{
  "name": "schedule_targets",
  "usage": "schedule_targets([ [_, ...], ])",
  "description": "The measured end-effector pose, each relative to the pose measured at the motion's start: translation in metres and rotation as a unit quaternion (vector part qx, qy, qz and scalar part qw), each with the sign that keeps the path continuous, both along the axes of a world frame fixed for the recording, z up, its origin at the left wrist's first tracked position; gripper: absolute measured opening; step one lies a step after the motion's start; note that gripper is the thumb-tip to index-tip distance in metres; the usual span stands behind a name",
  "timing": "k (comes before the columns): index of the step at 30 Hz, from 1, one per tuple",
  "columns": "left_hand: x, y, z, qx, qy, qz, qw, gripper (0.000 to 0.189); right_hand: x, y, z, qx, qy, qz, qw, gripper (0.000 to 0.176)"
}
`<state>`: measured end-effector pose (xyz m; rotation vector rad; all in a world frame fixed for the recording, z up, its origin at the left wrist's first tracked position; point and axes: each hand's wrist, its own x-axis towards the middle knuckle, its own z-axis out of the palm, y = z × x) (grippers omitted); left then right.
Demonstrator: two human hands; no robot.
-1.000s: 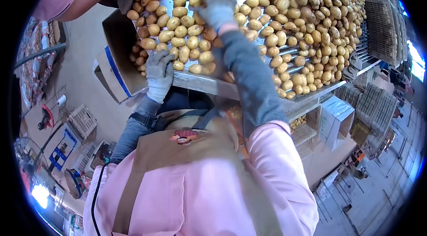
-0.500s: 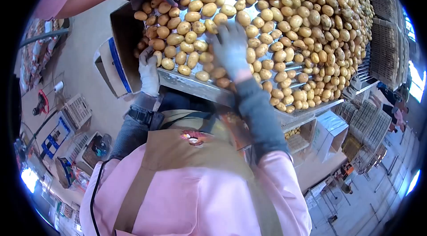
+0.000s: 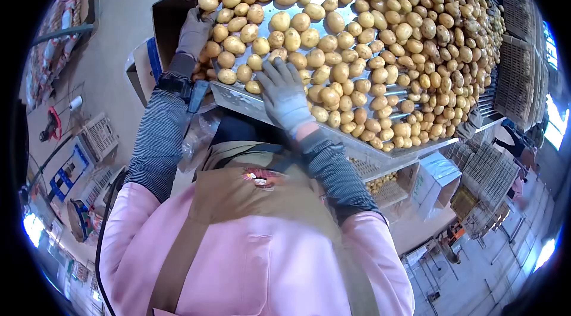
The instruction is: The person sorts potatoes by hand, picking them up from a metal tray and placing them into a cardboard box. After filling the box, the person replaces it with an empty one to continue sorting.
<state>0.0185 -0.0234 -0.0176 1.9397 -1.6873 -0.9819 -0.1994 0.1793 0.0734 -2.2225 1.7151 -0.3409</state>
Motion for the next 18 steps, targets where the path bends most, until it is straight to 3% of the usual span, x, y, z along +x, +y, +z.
schedule_targets([
  [1, 0.002, -0.006, 0.005, 0.013, -0.004, -0.008, 1.000, 0.047, -0.004, 0.004, -0.002, -0.001, -0.068, -0.026, 0.997, 0.041],
  [2, -0.004, 0.004, 0.044, -0.021, -0.057, -0.037, 0.997, 0.039, -0.009, 0.011, -0.008, -0.002, -0.138, -0.051, 0.989, 0.041],
  [3, -0.010, 0.025, 0.067, -0.046, 0.039, 0.000, 0.998, 0.036, -0.011, 0.015, -0.012, -0.004, -0.208, -0.077, 0.975, 0.041],
  [5, -0.021, 0.063, 0.101, -0.095, 0.231, 0.069, 0.966, 0.030, -0.009, 0.021, -0.002, 0.143, -0.443, -0.250, 0.849, 0.037],
  [6, -0.023, 0.091, 0.091, -0.091, 0.179, -0.055, 0.978, 0.030, -0.007, 0.025, 0.005, 0.212, -0.542, -0.327, 0.745, 0.035],
  [8, -0.043, 0.143, 0.101, -0.153, 0.107, -0.255, 0.949, 0.030, -0.001, 0.029, 0.033, 0.211, -0.620, -0.327, 0.681, 0.031],
  [9, -0.060, 0.157, 0.118, -0.222, 0.091, -0.328, 0.914, 0.032, -0.009, 0.032, 0.028, 0.178, -0.562, -0.295, 0.752, 0.030],
  [11, -0.062, 0.163, 0.088, -0.190, 0.117, -0.273, 0.936, 0.036, -0.025, 0.037, 0.018, 0.093, -0.419, -0.245, 0.869, 0.028],
  [12, -0.067, 0.161, 0.085, -0.169, 0.133, -0.243, 0.946, 0.037, -0.033, 0.039, 0.028, 0.202, -0.517, -0.358, 0.751, 0.029],
  [13, -0.072, 0.147, 0.079, -0.162, 0.128, -0.213, 0.955, 0.040, -0.043, 0.047, 0.027, 0.210, -0.522, -0.401, 0.723, 0.030],
  [14, -0.080, 0.122, 0.081, -0.193, 0.067, -0.264, 0.943, 0.042, -0.052, 0.055, 0.025, 0.215, -0.527, -0.445, 0.691, 0.031],
  [15, -0.084, 0.108, 0.082, -0.223, 0.004, -0.313, 0.923, 0.043, -0.062, 0.063, 0.023, 0.217, -0.532, -0.487, 0.657, 0.032],
  [17, -0.083, 0.114, 0.073, -0.279, -0.074, -0.398, 0.871, 0.042, -0.077, 0.082, 0.028, 0.195, -0.563, -0.488, 0.638, 0.031],
  [18, -0.080, 0.114, 0.069, -0.310, -0.116, -0.439, 0.835, 0.042, -0.074, 0.081, 0.039, 0.197, -0.620, -0.494, 0.577, 0.031],
])
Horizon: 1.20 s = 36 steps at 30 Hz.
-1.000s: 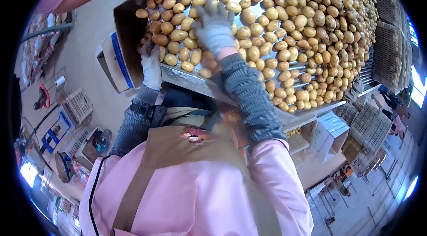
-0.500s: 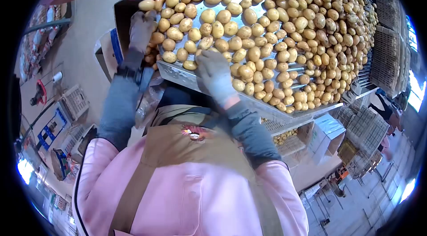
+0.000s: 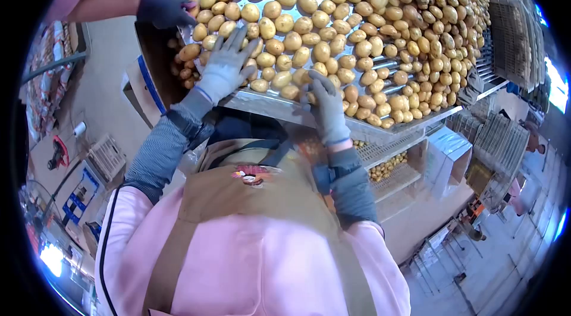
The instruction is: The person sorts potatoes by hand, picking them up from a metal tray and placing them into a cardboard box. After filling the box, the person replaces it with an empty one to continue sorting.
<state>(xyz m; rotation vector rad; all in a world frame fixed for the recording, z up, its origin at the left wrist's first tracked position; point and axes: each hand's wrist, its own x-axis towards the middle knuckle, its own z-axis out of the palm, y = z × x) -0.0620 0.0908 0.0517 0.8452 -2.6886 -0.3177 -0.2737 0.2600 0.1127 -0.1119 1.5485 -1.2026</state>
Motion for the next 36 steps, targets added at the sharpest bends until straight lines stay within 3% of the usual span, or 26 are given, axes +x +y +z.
schedule_targets([
  [2, 0.018, 0.011, -0.001, 0.063, -0.020, 0.032, 0.997, 0.039, 0.008, 0.012, 0.031, -0.020, -0.142, -0.105, 0.984, 0.031],
  [5, 0.034, 0.037, 0.023, 0.215, -0.049, 0.121, 0.968, 0.035, -0.006, 0.078, 0.001, -0.050, -0.096, -0.068, 0.992, 0.031],
  [6, 0.044, 0.043, 0.008, 0.159, 0.041, 0.100, 0.981, 0.027, -0.012, 0.115, -0.013, -0.032, 0.163, 0.036, 0.985, 0.030],
  [7, 0.041, 0.043, 0.008, 0.156, 0.050, 0.108, 0.981, 0.026, -0.017, 0.153, -0.026, 0.049, 0.425, 0.100, 0.898, 0.028],
  [8, 0.040, 0.042, 0.008, 0.152, 0.057, 0.116, 0.980, 0.025, -0.012, 0.184, -0.018, 0.104, 0.321, -0.054, 0.940, 0.028],
  [9, 0.039, 0.040, 0.007, 0.149, 0.063, 0.125, 0.979, 0.024, -0.007, 0.214, -0.009, 0.132, 0.223, -0.242, 0.935, 0.029],
  [10, 0.028, 0.033, 0.011, 0.137, 0.068, 0.105, 0.983, 0.026, -0.015, 0.274, -0.034, 0.200, 0.221, -0.323, 0.898, 0.031],
  [12, 0.001, 0.020, 0.010, 0.100, -0.022, 0.100, 0.990, 0.029, -0.013, 0.353, -0.033, 0.239, 0.149, -0.416, 0.865, 0.022],
  [13, -0.015, 0.011, 0.008, 0.078, -0.064, 0.098, 0.990, 0.030, -0.015, 0.432, -0.068, 0.227, 0.082, -0.499, 0.833, 0.026],
  [14, -0.032, 0.001, 0.006, 0.147, -0.136, 0.116, 0.973, 0.034, -0.020, 0.518, -0.112, 0.117, 0.009, -0.505, 0.855, 0.038],
  [15, -0.049, -0.007, 0.003, 0.217, -0.209, 0.131, 0.945, 0.038, -0.017, 0.525, -0.103, 0.082, -0.055, -0.513, 0.852, 0.041],
  [17, -0.057, -0.010, 0.002, 0.269, -0.244, 0.135, 0.922, 0.043, -0.022, 0.561, -0.113, 0.104, -0.058, -0.514, 0.850, 0.045],
  [19, -0.049, -0.020, 0.001, 0.238, -0.174, 0.111, 0.949, 0.043, -0.036, 0.531, -0.115, 0.163, 0.055, -0.484, 0.858, 0.047],
  [20, -0.043, -0.015, 0.006, 0.210, -0.060, 0.103, 0.970, 0.040, -0.047, 0.507, -0.114, 0.197, 0.111, -0.466, 0.855, 0.049],
  [22, -0.036, -0.010, 0.003, 0.264, 0.087, 0.103, 0.955, 0.042, -0.045, 0.354, -0.057, 0.245, 0.362, -0.319, 0.841, 0.048],
  [24, -0.033, 0.005, 0.017, 0.304, 0.205, 0.103, 0.925, 0.047, -0.036, 0.252, -0.041, 0.179, 0.514, -0.209, 0.812, 0.041],
  [25, -0.034, 0.013, 0.033, 0.306, 0.223, 0.106, 0.919, 0.047, -0.025, 0.200, -0.021, 0.122, 0.536, -0.141, 0.823, 0.045],
  [27, -0.034, 0.022, 0.054, 0.307, 0.265, 0.117, 0.907, 0.047, -0.018, 0.131, -0.040, -0.017, 0.599, -0.007, 0.800, 0.049],
  [31, -0.019, 0.026, 0.055, 0.417, 0.284, 0.125, 0.854, 0.048, 0.032, 0.012, -0.044, -0.036, 0.652, 0.187, 0.734, 0.056],
  [32, -0.012, 0.029, 0.065, 0.565, 0.308, 0.157, 0.749, 0.046, 0.035, -0.001, -0.048, -0.049, 0.674, 0.218, 0.704, 0.056],
  [34, 0.001, 0.030, 0.048, 0.713, 0.408, 0.082, 0.564, 0.047, 0.041, -0.024, -0.057, -0.075, 0.712, 0.278, 0.640, 0.058],
  [35, 0.006, 0.031, 0.053, 0.787, 0.448, 0.062, 0.419, 0.049, 0.036, -0.035, -0.070, -0.065, 0.711, 0.303, 0.631, 0.058],
  [36, 0.008, 0.032, 0.061, 0.746, 0.426, 0.072, 0.507, 0.048, 0.031, -0.049, -0.074, -0.079, 0.718, 0.306, 0.620, 0.057],
])
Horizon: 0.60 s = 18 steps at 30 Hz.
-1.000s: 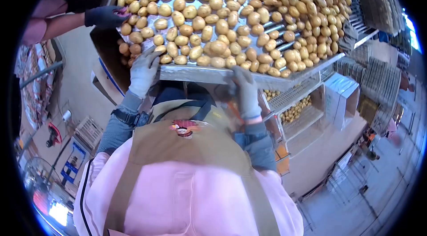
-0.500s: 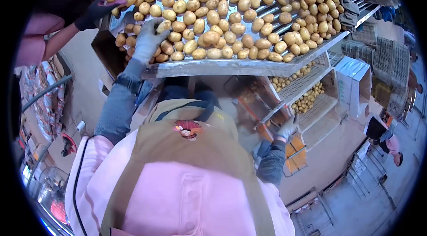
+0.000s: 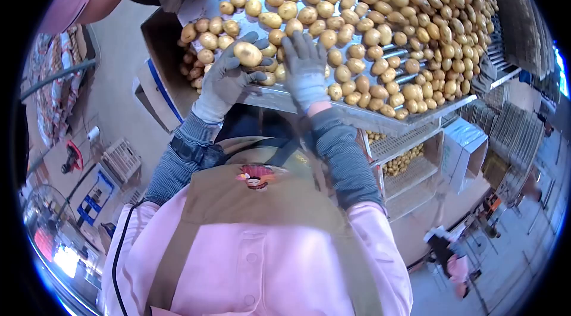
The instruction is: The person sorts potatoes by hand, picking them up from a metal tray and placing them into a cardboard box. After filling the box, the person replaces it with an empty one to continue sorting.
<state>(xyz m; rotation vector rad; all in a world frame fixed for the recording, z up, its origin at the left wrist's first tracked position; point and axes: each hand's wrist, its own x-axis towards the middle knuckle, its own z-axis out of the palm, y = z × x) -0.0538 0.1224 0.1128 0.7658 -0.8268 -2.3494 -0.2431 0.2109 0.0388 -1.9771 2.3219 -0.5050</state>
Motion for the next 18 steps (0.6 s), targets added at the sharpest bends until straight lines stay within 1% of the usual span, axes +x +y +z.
schedule_targets([
  [1, 0.000, 0.001, 0.010, -0.078, -0.059, -0.001, 0.995, 0.046, -0.005, -0.012, -0.002, -0.010, 0.009, 0.014, 1.000, 0.056],
  [2, 0.001, 0.000, 0.014, -0.155, -0.119, -0.003, 0.981, 0.045, -0.008, -0.026, 0.010, -0.040, 0.014, 0.023, 0.999, 0.052],
  [3, 0.006, -0.003, 0.012, -0.100, -0.118, 0.000, 0.988, 0.042, -0.014, -0.045, 0.007, -0.048, 0.073, 0.027, 0.996, 0.051],
  [5, 0.017, -0.006, 0.009, 0.012, -0.115, 0.005, 0.993, 0.035, -0.020, -0.092, 0.005, -0.094, 0.048, 0.009, 0.994, 0.049],
  [6, 0.016, -0.004, 0.000, 0.031, -0.151, 0.041, 0.987, 0.025, -0.019, -0.117, 0.003, -0.070, 0.067, 0.027, 0.995, 0.048],
  [7, 0.024, -0.002, -0.021, -0.198, -0.216, 0.057, 0.954, 0.024, -0.013, -0.138, 0.002, -0.046, 0.087, 0.043, 0.994, 0.047],
  [8, 0.036, 0.000, -0.049, -0.414, -0.272, 0.067, 0.866, 0.024, 0.000, -0.152, 0.003, 0.005, 0.063, 0.061, 0.996, 0.047],
  [9, 0.042, 0.006, -0.053, -0.323, -0.277, 0.090, 0.900, 0.025, 0.019, -0.161, 0.005, 0.058, 0.067, 0.084, 0.993, 0.051],
  [10, 0.047, 0.012, -0.056, -0.225, -0.275, 0.126, 0.926, 0.026, 0.037, -0.155, 0.006, 0.056, 0.092, 0.103, 0.989, 0.053],
  [11, 0.052, 0.018, -0.060, -0.128, -0.269, 0.171, 0.939, 0.029, 0.051, -0.139, 0.010, 0.053, 0.119, 0.120, 0.984, 0.056],
  [12, 0.074, 0.014, -0.082, -0.111, -0.294, 0.177, 0.933, 0.030, 0.056, -0.119, 0.016, 0.073, 0.091, 0.155, 0.981, 0.057],
  [13, 0.087, 0.008, -0.088, -0.103, -0.310, 0.196, 0.924, 0.031, 0.062, -0.099, 0.023, 0.093, 0.063, 0.189, 0.975, 0.058],
  [14, 0.099, 0.001, -0.095, -0.094, -0.326, 0.216, 0.915, 0.032, 0.065, -0.076, 0.032, 0.104, 0.040, 0.199, 0.974, 0.056],
  [15, 0.104, -0.007, -0.088, -0.076, -0.333, 0.237, 0.910, 0.031, 0.064, -0.055, 0.040, 0.115, 0.016, 0.207, 0.971, 0.055],
  [16, 0.108, -0.014, -0.082, -0.059, -0.339, 0.258, 0.903, 0.030, 0.058, -0.037, 0.036, 0.123, 0.005, 0.193, 0.973, 0.055],
  [18, 0.107, -0.026, -0.107, -0.147, -0.390, 0.288, 0.862, 0.029, 0.036, -0.019, 0.041, 0.156, -0.007, 0.170, 0.973, 0.056],
])
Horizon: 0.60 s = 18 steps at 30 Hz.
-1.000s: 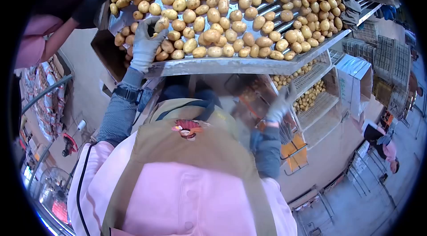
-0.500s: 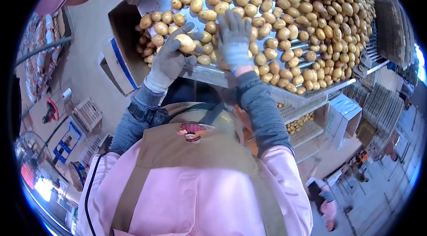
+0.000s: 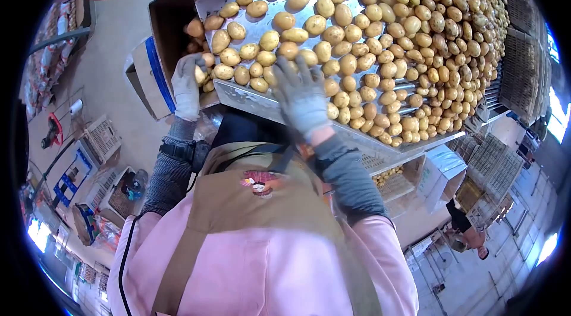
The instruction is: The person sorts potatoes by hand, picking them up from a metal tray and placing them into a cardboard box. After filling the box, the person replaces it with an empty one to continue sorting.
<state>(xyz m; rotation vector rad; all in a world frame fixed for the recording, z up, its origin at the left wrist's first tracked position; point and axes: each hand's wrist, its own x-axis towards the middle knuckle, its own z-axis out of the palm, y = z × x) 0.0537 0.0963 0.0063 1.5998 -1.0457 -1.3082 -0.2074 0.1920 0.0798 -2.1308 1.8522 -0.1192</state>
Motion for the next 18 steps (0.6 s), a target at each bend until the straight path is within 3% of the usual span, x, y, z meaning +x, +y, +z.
schedule_targets([
  [1, 0.001, -0.001, -0.012, -0.038, -0.043, 0.004, 0.998, 0.029, -0.010, 0.002, 0.009, -0.001, 0.016, 0.001, 1.000, 0.054],
  [2, -0.019, -0.004, 0.018, -0.049, -0.157, -0.010, 0.986, 0.023, -0.020, 0.002, 0.007, -0.002, 0.003, -0.019, 1.000, 0.054],
  [3, -0.024, -0.009, 0.027, -0.127, -0.230, -0.081, 0.961, 0.024, -0.028, -0.002, 0.003, -0.004, -0.009, -0.038, 0.999, 0.054],
  [5, -0.031, -0.015, 0.032, -0.277, -0.362, -0.220, 0.863, 0.030, -0.035, -0.015, -0.004, -0.068, -0.006, -0.083, 0.994, 0.042],
  [8, -0.063, -0.011, 0.027, -0.267, -0.412, -0.347, 0.799, 0.042, -0.045, -0.040, -0.025, -0.135, -0.024, -0.147, 0.980, 0.022],
  [10, -0.078, -0.016, 0.027, -0.235, -0.464, -0.413, 0.748, 0.048, -0.045, -0.065, -0.026, -0.172, -0.058, -0.131, 0.975, 0.025],
  [13, -0.086, -0.036, 0.002, -0.185, -0.425, -0.489, 0.739, 0.043, -0.047, -0.135, -0.039, -0.259, -0.105, -0.083, 0.957, 0.033],
  [14, -0.091, -0.044, 0.008, -0.121, -0.400, -0.481, 0.771, 0.036, -0.044, -0.161, -0.033, -0.265, -0.084, -0.063, 0.959, 0.034],
  [15, -0.091, -0.046, 0.022, -0.091, -0.286, -0.417, 0.858, 0.037, -0.039, -0.187, -0.027, -0.271, -0.063, -0.044, 0.960, 0.035],
  [17, -0.086, -0.032, 0.054, -0.018, -0.039, -0.266, 0.963, 0.040, -0.030, -0.221, -0.035, -0.119, -0.016, 0.003, 0.993, 0.081],
  [18, -0.083, -0.027, 0.064, 0.035, 0.068, -0.241, 0.968, 0.041, -0.023, -0.221, -0.042, -0.164, -0.066, 0.034, 0.984, 0.050],
])
